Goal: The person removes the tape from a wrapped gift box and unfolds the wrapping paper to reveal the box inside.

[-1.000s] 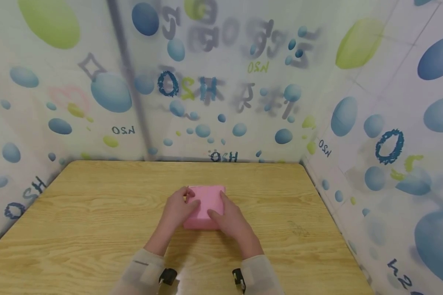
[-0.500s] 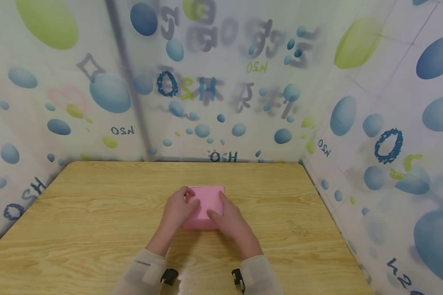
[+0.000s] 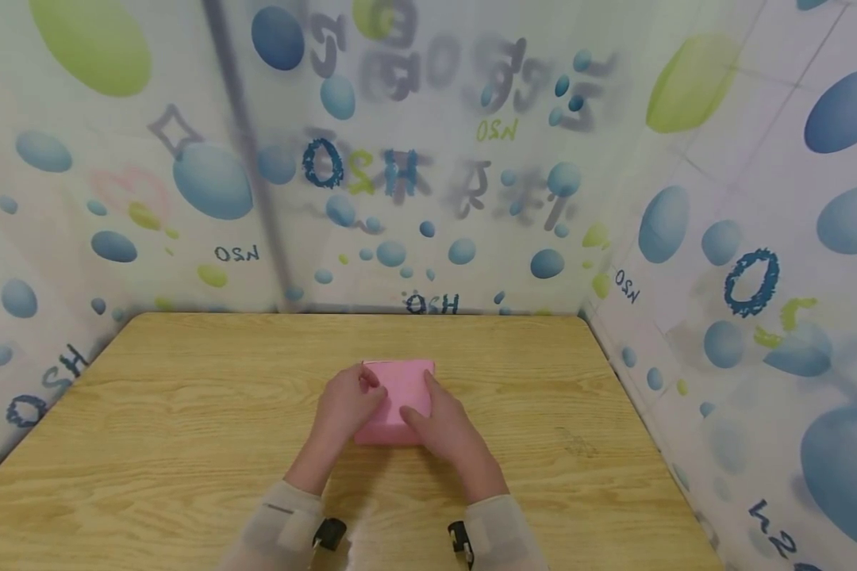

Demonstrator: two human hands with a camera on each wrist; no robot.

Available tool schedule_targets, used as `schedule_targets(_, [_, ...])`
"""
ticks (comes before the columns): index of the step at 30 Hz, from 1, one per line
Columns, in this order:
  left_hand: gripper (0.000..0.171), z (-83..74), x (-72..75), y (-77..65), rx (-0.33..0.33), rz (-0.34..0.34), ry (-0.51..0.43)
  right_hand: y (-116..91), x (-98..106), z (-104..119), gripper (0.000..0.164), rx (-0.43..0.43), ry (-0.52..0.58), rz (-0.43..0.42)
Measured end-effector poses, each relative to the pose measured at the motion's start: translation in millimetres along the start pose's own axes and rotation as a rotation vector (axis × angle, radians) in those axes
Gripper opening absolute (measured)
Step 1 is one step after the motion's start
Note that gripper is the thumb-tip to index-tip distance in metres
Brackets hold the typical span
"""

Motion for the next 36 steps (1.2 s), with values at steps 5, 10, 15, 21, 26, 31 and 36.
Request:
schedule_targets(5, [0.016,-0.1,-2.2,0.5,0.028,0.025,0.011,0.7,-0.2,-0.9,0.08,0.004,-0.009,-0.004])
schedule_targets(10, [0.02,-2.8,-3.0,-0.5,0.016,0.026,0.031,1.4,-0.8,-2.6,0.081,0.0,-0.011,-0.004])
schedule_targets(15, [0.02,-3.0,-3.6,-1.2,0.019,0.02,0.055,2.0,-0.7,-3.1,0.08,0.004,-0.014,-0.007])
schedule_targets(21, [0.015,-7.1,-3.8,-3.2,-0.046,-0.017,0.115,1.7,-0.6,-3.0,0.081,0.008,-0.014,-0.008])
schedule_targets(26, [0.016,-7.6,-3.6,-3.7,-0.099,-0.023,0.128,1.6,-0.7,-2.3,0.08,0.006,-0.01,-0.005])
schedule_targets(31, [0.02,-5.6,-4.8,-3.1,-0.083,0.003,0.128,1.1,-0.7,-2.8,0.08,0.021,-0.015,-0.007])
schedule_targets(36, [0.024,-5.9,-5.7,-2.7,-0.082,0.022,0.117,1.5,-1.2,-3.5,0.08,0.022,-0.007,-0.01])
Point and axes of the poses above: each hand's wrist, its own y-axis towards the middle knuckle, its own x-axis out of the back of the hand, z = x × y, the point moved 9 cm from there along y, towards the middle knuckle, and after that the axes turned 14 degrees about z, right-handed, at the moved point
